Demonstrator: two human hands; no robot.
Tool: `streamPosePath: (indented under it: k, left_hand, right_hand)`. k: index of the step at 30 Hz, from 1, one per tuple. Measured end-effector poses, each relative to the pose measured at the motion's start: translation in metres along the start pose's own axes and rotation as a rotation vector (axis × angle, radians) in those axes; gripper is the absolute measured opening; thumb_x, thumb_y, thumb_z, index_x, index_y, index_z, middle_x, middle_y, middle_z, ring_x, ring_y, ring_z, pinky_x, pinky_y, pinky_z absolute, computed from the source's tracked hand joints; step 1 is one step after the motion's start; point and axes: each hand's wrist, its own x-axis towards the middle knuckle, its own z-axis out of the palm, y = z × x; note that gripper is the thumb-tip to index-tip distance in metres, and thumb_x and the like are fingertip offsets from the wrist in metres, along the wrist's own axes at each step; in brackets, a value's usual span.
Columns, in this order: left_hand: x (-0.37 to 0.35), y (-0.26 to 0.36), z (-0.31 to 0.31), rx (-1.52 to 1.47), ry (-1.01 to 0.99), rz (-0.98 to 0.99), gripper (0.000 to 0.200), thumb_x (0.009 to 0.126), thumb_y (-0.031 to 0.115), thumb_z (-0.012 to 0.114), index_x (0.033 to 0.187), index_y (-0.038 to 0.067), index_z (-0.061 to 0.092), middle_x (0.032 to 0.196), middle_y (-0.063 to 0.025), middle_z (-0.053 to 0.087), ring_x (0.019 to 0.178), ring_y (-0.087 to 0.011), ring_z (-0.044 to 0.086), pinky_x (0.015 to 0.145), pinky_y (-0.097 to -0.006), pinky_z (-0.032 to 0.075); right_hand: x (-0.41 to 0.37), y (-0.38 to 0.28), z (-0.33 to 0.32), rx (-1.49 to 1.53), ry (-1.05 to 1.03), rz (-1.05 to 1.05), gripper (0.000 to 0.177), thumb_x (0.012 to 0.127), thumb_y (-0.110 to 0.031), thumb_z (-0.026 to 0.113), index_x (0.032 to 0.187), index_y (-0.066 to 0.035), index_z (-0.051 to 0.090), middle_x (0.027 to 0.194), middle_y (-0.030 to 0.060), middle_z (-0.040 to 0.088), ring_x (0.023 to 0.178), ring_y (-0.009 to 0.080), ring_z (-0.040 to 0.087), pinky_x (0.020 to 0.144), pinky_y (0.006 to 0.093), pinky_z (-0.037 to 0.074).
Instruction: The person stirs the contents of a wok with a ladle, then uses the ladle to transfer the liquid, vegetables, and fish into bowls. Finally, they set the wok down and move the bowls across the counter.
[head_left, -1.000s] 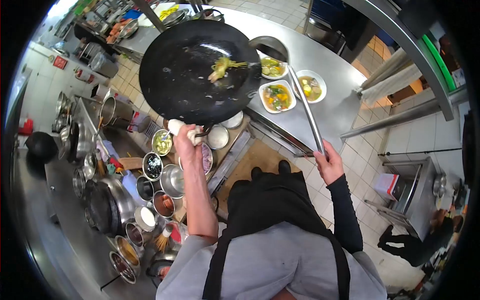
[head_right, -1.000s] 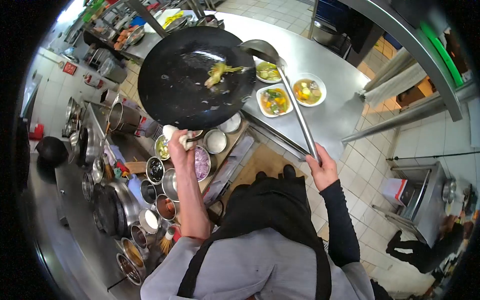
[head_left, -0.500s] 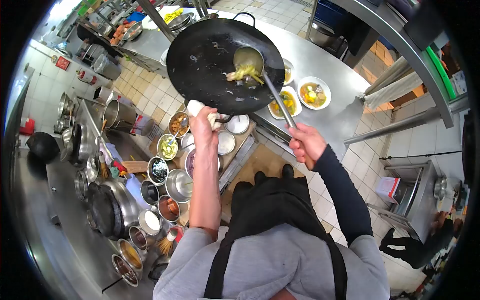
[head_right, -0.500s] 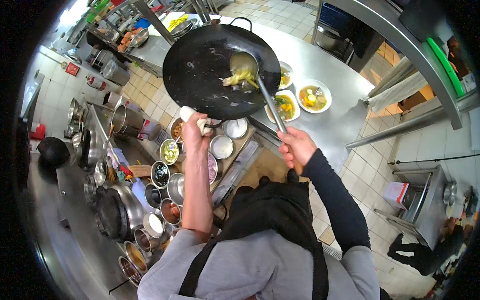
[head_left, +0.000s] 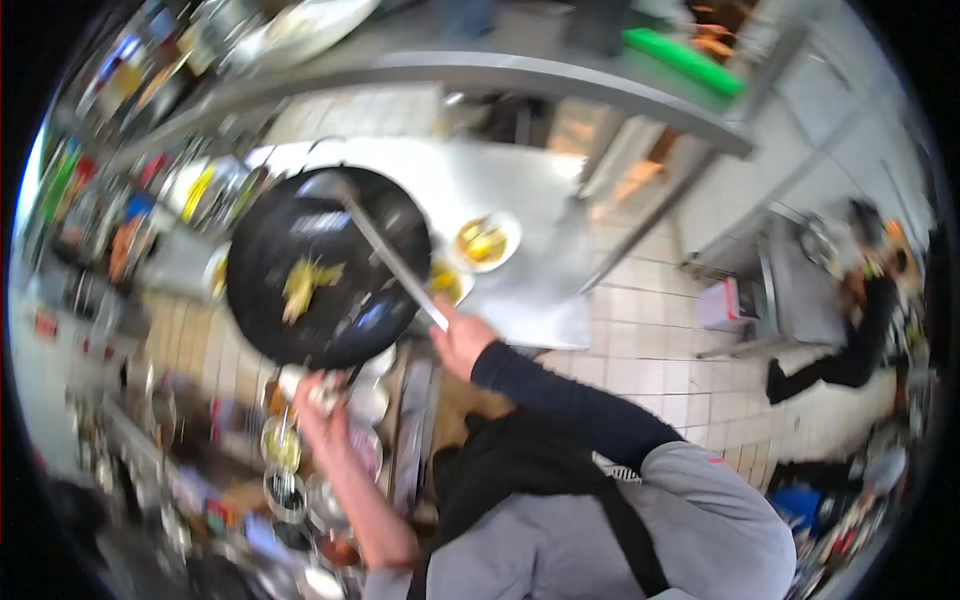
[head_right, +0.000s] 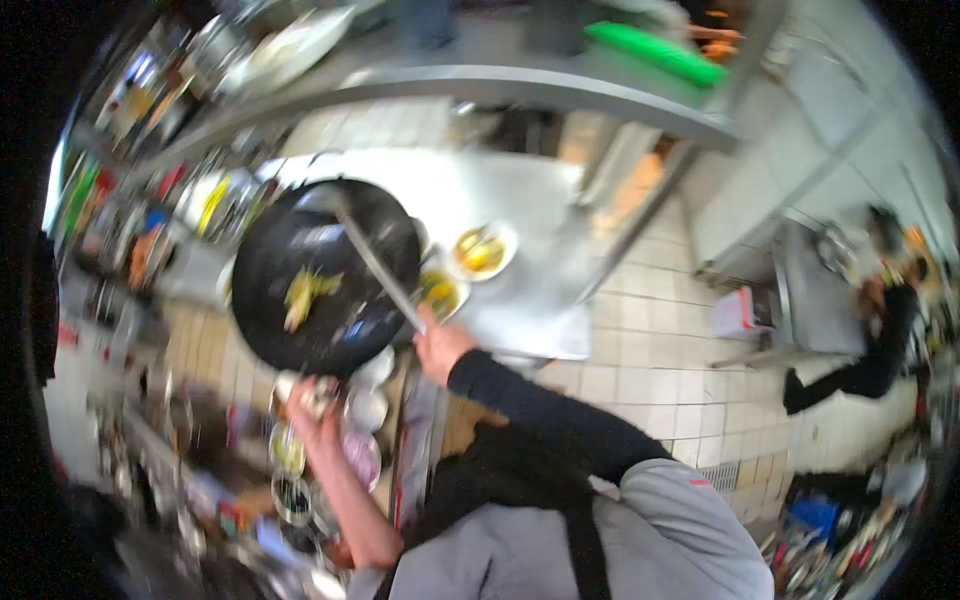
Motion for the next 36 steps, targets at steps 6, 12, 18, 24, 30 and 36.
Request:
streamPosePath:
  k: [6,12,18,24,30,36]
  left_hand:
    - [0.003,-0.002,0.020,0.000,-0.016,0.056,0.015,0.083,0.009,0.066,0.096,0.007,0.059,0.082,-0.0089,0.069,0.064,-0.0228,0.069,0.038,-0.0249,0.042]
    - [0.010,0.001,0.031,0.050,-0.017,0.052,0.014,0.084,0.009,0.065,0.097,0.007,0.059,0.082,-0.0080,0.068,0.065,-0.0206,0.069,0.038,-0.0254,0.044]
    - [0.023,-0.003,0.021,0.073,-0.025,0.051,0.015,0.085,0.011,0.064,0.098,0.005,0.060,0.078,-0.0114,0.068,0.061,-0.0215,0.068,0.036,-0.0265,0.044]
    - [0.021,-0.006,0.025,0.093,-0.027,0.079,0.015,0.085,0.011,0.065,0.097,0.004,0.061,0.078,-0.0103,0.069,0.062,-0.0202,0.068,0.037,-0.0261,0.044]
    - [0.018,-0.004,0.028,0.109,-0.035,0.128,0.015,0.084,0.010,0.066,0.096,0.005,0.060,0.079,-0.0080,0.068,0.064,-0.0193,0.069,0.038,-0.0259,0.044]
    - [0.020,0.003,0.024,0.113,0.001,0.126,0.015,0.083,0.009,0.068,0.096,0.006,0.059,0.080,-0.0072,0.067,0.065,-0.0205,0.070,0.038,-0.0260,0.044]
  right_hand:
    - [-0.037,0.025,-0.090,0.104,0.012,-0.024,0.043,0.102,-0.022,0.060,0.139,0.000,0.053,0.081,0.0277,0.066,0.077,0.0479,0.066,0.072,0.0510,0.053]
    - [-0.059,0.020,-0.117,0.252,-0.322,0.130,0.040,0.099,-0.021,0.064,0.132,-0.002,0.054,0.086,0.0273,0.067,0.084,0.0486,0.066,0.075,0.0523,0.051]
    - [-0.078,0.009,-0.124,-0.118,-0.227,-0.081,0.048,0.099,-0.020,0.061,0.144,-0.006,0.048,0.071,0.0251,0.065,0.071,0.0487,0.066,0.067,0.0578,0.051]
    - [-0.071,-0.004,-0.131,-0.240,-0.325,-0.084,0.047,0.101,-0.022,0.058,0.142,-0.004,0.045,0.075,0.0239,0.068,0.078,0.0487,0.068,0.074,0.0593,0.052]
    - [-0.068,0.001,-0.128,-0.279,-0.300,-0.144,0.045,0.103,-0.023,0.057,0.142,-0.004,0.045,0.073,0.0225,0.068,0.075,0.0479,0.068,0.072,0.0585,0.052]
    - [-0.055,0.017,-0.110,-0.239,-0.252,-0.181,0.049,0.102,-0.022,0.059,0.147,-0.007,0.045,0.073,0.0242,0.067,0.071,0.0486,0.066,0.067,0.0579,0.051]
